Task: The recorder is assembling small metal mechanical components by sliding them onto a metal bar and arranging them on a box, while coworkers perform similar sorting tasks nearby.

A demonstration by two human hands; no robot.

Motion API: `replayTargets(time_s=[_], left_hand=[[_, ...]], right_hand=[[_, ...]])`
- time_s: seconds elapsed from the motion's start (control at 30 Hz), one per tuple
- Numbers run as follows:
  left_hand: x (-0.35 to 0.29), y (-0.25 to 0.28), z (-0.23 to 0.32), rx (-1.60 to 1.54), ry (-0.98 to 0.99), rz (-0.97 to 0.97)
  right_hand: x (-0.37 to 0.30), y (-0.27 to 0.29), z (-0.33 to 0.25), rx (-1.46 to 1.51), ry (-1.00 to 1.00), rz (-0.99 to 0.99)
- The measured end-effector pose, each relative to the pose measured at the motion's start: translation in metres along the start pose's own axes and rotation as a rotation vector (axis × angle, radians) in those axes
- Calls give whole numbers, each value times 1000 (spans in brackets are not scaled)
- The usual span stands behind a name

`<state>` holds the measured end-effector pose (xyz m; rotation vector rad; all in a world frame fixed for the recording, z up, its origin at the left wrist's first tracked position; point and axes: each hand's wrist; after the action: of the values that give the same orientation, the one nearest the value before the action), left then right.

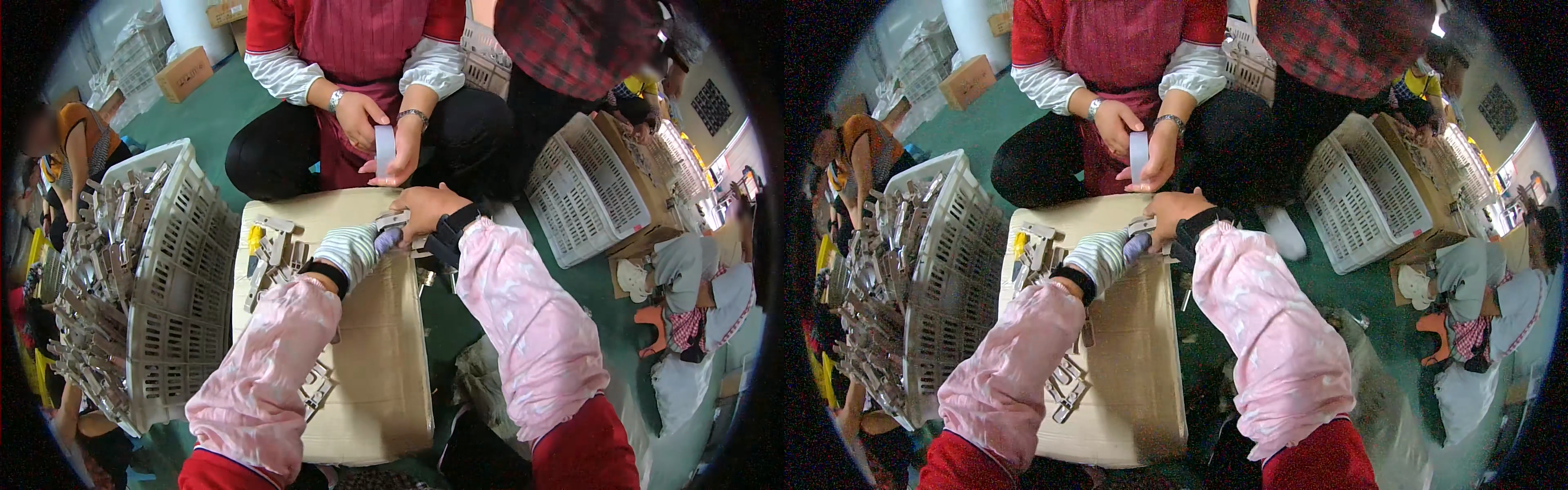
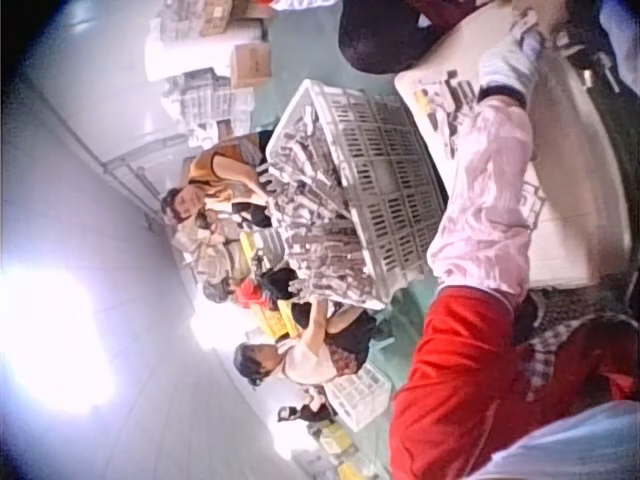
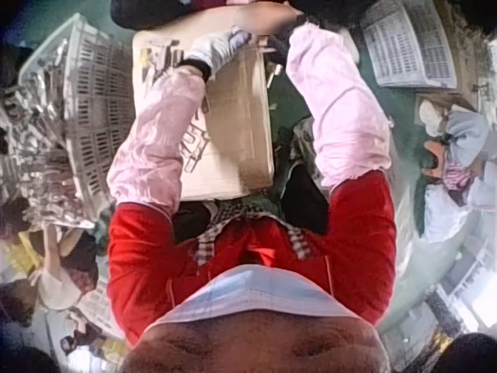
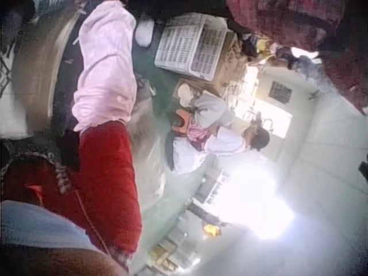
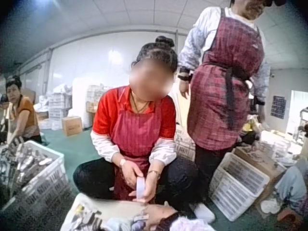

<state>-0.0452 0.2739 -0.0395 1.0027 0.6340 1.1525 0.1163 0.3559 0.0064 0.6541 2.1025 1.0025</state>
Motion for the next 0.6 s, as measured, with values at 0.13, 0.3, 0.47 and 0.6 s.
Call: replayTargets(time_s=[0.13, 0.3, 0.47, 0.6], left_hand=[[10, -4, -9, 203, 65, -73], [23, -2, -22, 190, 15, -71], [43, -9, -34, 146, -52, -72], [57, -8, -39, 114, -103, -68]], right_hand=[[-3, -4, 11, 63, 89, 107], [-14, -27, 11, -36, 201, 288], [-20, -42, 5, -303, 250, 510], [-12, -50, 6, -357, 208, 574]])
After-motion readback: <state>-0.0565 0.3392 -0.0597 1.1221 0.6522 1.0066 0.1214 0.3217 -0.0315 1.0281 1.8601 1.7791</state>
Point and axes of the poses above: each hand's wrist, its own x-axis towards the middle knuckle, its own y-axis out of the back of the hand, z = x × y, and after that the axes turned 14 degrees about x, right-handed
